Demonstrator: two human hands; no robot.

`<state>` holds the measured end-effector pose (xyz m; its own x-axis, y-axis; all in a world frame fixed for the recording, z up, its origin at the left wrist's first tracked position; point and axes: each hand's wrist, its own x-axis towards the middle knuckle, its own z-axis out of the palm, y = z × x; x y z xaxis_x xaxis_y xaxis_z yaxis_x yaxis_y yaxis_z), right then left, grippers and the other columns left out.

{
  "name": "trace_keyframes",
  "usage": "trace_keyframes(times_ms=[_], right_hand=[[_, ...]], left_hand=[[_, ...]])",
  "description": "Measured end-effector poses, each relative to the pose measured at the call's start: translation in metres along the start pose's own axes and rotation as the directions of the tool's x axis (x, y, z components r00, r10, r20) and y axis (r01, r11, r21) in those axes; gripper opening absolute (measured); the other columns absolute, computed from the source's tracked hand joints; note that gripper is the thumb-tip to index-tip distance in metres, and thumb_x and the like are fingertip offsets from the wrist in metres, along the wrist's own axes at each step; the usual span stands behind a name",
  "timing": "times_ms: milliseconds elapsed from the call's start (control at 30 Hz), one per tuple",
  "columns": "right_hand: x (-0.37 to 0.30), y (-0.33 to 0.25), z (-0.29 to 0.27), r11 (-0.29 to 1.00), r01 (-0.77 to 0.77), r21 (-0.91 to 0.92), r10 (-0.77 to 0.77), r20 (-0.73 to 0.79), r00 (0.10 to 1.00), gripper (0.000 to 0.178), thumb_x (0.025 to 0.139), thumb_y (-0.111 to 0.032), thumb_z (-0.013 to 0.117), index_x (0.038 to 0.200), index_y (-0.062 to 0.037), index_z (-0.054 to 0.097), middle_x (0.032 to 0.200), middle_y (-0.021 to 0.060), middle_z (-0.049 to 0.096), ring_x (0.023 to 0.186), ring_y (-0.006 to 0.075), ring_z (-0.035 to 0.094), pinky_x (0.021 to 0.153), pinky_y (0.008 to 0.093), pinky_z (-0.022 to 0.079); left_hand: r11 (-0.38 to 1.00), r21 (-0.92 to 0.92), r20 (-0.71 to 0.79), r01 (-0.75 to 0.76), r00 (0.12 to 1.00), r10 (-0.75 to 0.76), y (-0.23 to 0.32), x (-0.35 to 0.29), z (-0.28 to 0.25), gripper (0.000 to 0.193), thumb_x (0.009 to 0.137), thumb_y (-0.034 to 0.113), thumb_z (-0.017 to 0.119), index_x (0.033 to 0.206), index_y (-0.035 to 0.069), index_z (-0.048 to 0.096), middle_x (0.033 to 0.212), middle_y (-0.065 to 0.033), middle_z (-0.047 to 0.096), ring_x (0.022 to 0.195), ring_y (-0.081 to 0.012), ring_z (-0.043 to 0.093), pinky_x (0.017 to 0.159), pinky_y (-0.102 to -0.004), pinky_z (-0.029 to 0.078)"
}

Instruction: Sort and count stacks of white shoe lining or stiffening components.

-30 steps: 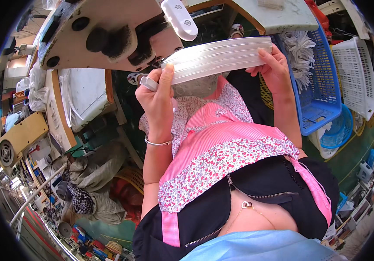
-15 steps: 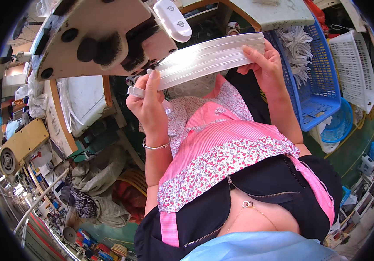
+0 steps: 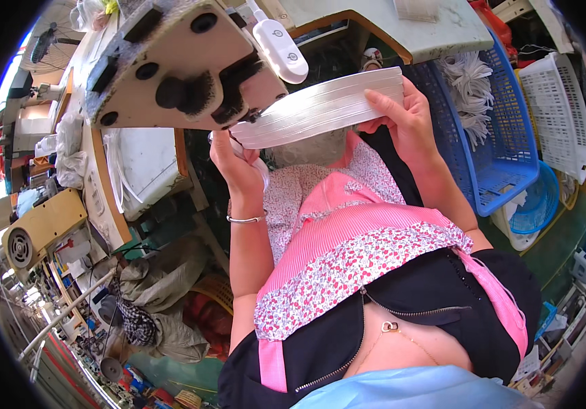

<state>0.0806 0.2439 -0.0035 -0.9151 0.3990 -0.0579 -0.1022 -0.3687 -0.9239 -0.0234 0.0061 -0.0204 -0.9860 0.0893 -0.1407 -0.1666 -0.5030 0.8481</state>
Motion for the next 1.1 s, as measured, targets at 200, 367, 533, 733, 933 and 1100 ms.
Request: trace_keyframes(times_ms=[200, 367, 533, 733, 933, 1100], right_hand=[[-0.005, -0.007, -0.004, 1.000, -0.024, -0.009, 0.024, 0.071, 0.997, 0.028, 0.094, -0.011, 0.061, 0.117, 0.0029, 0.056, 0.100, 0.0138, 0.069, 0.080, 0.0199, 0.070, 0.062, 0.0295, 0.060], [-0.012, -0.010, 0.006, 0.998, -0.035, 0.051, 0.027, 0.162, 0.986, 0.031, 0.097, -0.011, 0.055, 0.123, 0.0038, 0.051, 0.105, 0.0164, 0.068, 0.080, 0.0230, 0.071, 0.067, 0.0297, 0.059], [-0.016, -0.005, 0.023, 0.997, -0.005, -0.082, 0.021, 0.204, 0.979, 0.028, 0.100, -0.011, 0.052, 0.123, 0.0044, 0.051, 0.106, 0.0166, 0.068, 0.083, 0.0223, 0.072, 0.069, 0.0287, 0.059], [-0.011, 0.012, 0.048, 0.996, -0.065, -0.063, 0.080, 0.293, 0.953, 0.027, 0.100, -0.012, 0.054, 0.121, 0.0048, 0.052, 0.101, 0.0139, 0.070, 0.082, 0.0190, 0.072, 0.068, 0.0262, 0.058], [-0.010, 0.027, 0.089, 0.992, -0.125, 0.010, 0.116, 0.293, 0.949, 0.026, 0.098, -0.015, 0.058, 0.115, 0.0041, 0.059, 0.100, 0.0122, 0.070, 0.080, 0.0171, 0.072, 0.064, 0.0248, 0.057], [-0.009, 0.042, 0.122, 0.961, -0.239, 0.140, 0.189, 0.299, 0.935, 0.025, 0.097, -0.016, 0.059, 0.111, 0.0042, 0.060, 0.097, 0.0120, 0.070, 0.078, 0.0178, 0.072, 0.060, 0.0253, 0.057]], left_hand=[[0.918, 0.351, -0.020, -0.184, 0.979, 0.203, 0.007, 0.002, 0.014, 0.013, 0.090, 0.013, 0.059, 0.096, 0.003, 0.064, 0.089, -0.0019, 0.063, 0.077, -0.0104, 0.061, 0.066, -0.0257, 0.050], [0.875, 0.399, -0.031, -0.274, 0.950, 0.312, 0.015, 0.011, 0.005, 0.009, 0.090, 0.007, 0.055, 0.086, 0.001, 0.061, 0.083, -0.0005, 0.060, 0.074, -0.0085, 0.054, 0.066, -0.0245, 0.044], [0.815, 0.486, -0.058, -0.316, 0.919, 0.391, 0.020, 0.021, -0.014, 0.017, 0.090, 0.008, 0.056, 0.074, 0.003, 0.057, 0.073, 0.0032, 0.054, 0.068, -0.0051, 0.045, 0.062, -0.0218, 0.037], [0.800, 0.527, -0.091, -0.288, 0.916, 0.390, 0.034, 0.030, -0.034, 0.019, 0.089, 0.015, 0.062, 0.074, 0.004, 0.058, 0.075, -0.0020, 0.060, 0.067, -0.0095, 0.055, 0.062, -0.0249, 0.046], [0.836, 0.498, -0.191, -0.231, 0.911, 0.365, 0.047, 0.047, -0.075, 0.023, 0.089, 0.021, 0.067, 0.076, 0.004, 0.059, 0.076, -0.0036, 0.062, 0.067, -0.0111, 0.058, 0.063, -0.0263, 0.047], [0.852, 0.462, -0.227, -0.247, 0.896, 0.382, 0.053, 0.046, -0.104, 0.022, 0.089, 0.022, 0.067, 0.079, 0.003, 0.060, 0.076, -0.0028, 0.060, 0.070, -0.0115, 0.056, 0.067, -0.0266, 0.045]])
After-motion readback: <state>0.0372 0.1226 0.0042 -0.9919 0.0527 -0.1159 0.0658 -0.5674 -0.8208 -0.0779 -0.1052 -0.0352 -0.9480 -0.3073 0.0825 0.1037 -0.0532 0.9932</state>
